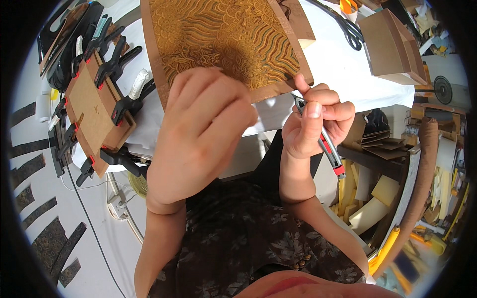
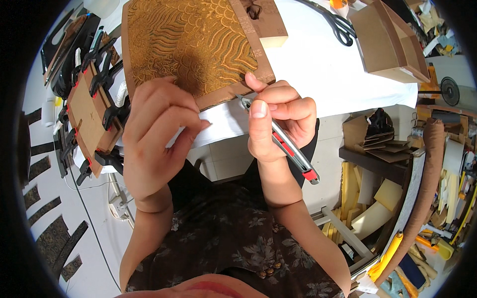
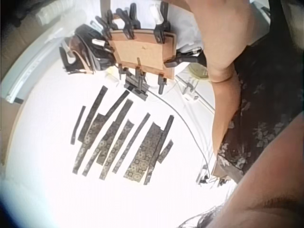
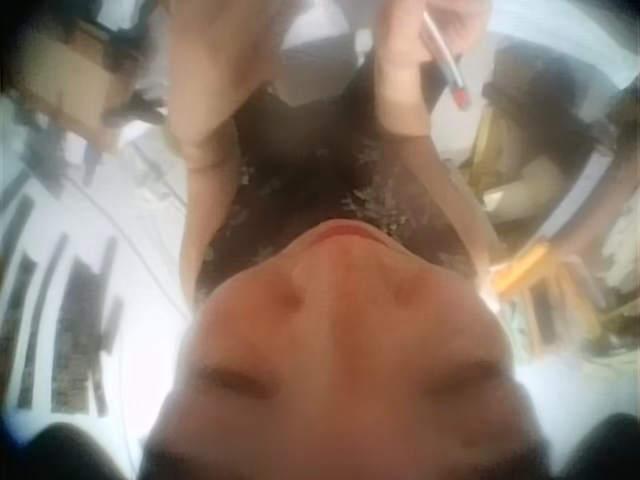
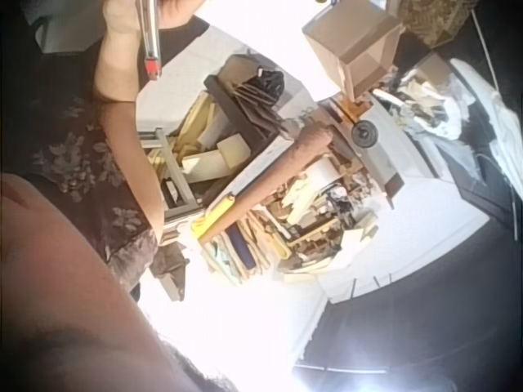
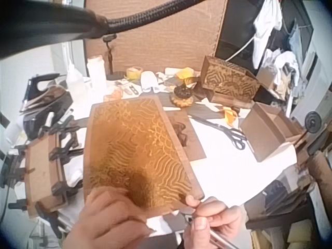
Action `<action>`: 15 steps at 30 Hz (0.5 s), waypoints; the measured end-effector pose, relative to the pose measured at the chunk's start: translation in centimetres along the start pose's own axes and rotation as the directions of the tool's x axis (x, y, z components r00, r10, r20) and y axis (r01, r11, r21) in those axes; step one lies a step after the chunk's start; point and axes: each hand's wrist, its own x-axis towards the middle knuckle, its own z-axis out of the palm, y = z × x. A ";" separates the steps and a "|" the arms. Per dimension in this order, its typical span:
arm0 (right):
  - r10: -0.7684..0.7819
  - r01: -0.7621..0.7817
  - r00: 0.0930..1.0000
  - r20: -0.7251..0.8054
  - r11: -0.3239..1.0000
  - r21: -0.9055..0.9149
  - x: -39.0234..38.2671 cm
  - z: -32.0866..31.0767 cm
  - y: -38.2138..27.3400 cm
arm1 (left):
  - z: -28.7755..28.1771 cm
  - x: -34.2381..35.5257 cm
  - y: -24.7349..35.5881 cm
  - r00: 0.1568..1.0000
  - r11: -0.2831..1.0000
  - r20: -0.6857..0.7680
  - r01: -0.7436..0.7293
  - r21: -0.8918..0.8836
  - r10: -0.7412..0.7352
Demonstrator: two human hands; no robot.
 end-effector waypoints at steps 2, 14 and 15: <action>-0.008 0.007 1.000 -0.006 0.999 -0.040 -0.1 -0.1 0.1 | -0.1 -0.2 -0.2 0.997 0.996 0.047 -0.056 -0.067 0.059; -0.183 0.289 0.940 0.289 0.875 -0.388 0.9 1.0 -0.1 | -0.5 0.4 -1.1 0.987 0.921 0.125 0.043 0.386 -0.099; -0.179 0.296 0.938 0.297 0.859 -0.419 0.9 1.2 -0.1 | 0.0 0.2 -1.5 0.982 0.893 0.131 0.062 0.445 -0.133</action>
